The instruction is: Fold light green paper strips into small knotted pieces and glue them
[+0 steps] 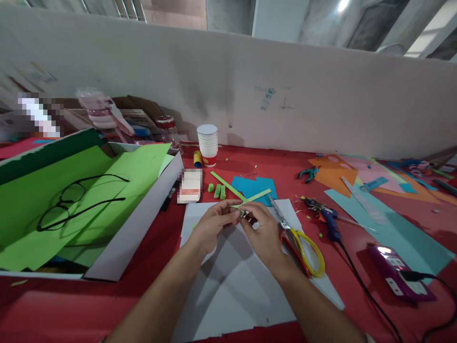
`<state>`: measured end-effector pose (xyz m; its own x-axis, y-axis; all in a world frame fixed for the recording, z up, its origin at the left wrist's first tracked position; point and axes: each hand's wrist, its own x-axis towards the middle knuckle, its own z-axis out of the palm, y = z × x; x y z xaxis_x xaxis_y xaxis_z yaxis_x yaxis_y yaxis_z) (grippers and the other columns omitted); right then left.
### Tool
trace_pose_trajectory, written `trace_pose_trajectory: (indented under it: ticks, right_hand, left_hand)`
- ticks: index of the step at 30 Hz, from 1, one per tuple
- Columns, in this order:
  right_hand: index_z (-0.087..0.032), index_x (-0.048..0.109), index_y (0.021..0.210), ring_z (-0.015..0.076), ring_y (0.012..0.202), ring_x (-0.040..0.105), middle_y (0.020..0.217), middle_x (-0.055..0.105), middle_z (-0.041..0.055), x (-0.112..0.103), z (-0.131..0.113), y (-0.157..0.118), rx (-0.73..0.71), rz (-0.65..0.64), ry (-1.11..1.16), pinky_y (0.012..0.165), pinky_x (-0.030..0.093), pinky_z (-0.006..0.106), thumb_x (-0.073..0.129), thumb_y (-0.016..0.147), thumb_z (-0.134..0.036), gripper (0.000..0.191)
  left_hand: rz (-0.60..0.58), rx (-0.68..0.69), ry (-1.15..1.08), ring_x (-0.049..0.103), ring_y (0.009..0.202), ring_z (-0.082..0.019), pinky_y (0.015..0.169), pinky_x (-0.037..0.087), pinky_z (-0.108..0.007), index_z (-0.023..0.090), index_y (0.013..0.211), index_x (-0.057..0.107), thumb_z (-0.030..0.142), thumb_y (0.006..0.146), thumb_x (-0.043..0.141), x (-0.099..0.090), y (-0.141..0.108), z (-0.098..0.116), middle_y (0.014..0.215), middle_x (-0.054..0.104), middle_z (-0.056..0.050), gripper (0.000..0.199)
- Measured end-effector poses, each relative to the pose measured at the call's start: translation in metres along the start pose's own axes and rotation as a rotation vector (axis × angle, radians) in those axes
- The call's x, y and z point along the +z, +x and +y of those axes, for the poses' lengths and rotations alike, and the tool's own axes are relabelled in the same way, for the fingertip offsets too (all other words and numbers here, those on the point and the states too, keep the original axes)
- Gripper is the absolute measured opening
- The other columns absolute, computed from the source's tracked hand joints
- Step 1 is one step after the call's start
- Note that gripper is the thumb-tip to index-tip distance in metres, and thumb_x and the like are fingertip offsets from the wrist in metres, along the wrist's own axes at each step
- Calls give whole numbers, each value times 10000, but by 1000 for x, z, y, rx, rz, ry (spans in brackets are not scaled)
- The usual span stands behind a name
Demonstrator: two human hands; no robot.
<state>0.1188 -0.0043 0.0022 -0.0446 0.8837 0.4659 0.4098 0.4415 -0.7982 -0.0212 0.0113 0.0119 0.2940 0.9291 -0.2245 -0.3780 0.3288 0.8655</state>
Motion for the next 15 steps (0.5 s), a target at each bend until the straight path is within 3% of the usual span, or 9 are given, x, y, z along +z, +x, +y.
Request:
trace_pose_trajectory:
  ticks: [10,15]
  right_hand:
    - [-262,626,1024,196,977,583,1034,628,45,-1,3,-4,-102,-47,-135,864,478,352,461,809,-71,332]
    - [-271,499,1229,161,780,595,1121,580,58,1,2,-5,14,-33,-144,736,520,319,519,813,-144,435]
  left_hand:
    - [-46,38,92,575,753,-132,712,427,-255,177,951,669,238,654,724,-1,0,0,808,645,-38,309]
    - [182,141,147,574,721,-121,699,429,-247,160,820,651,224,591,746,-13,7,3,758,641,-13,256]
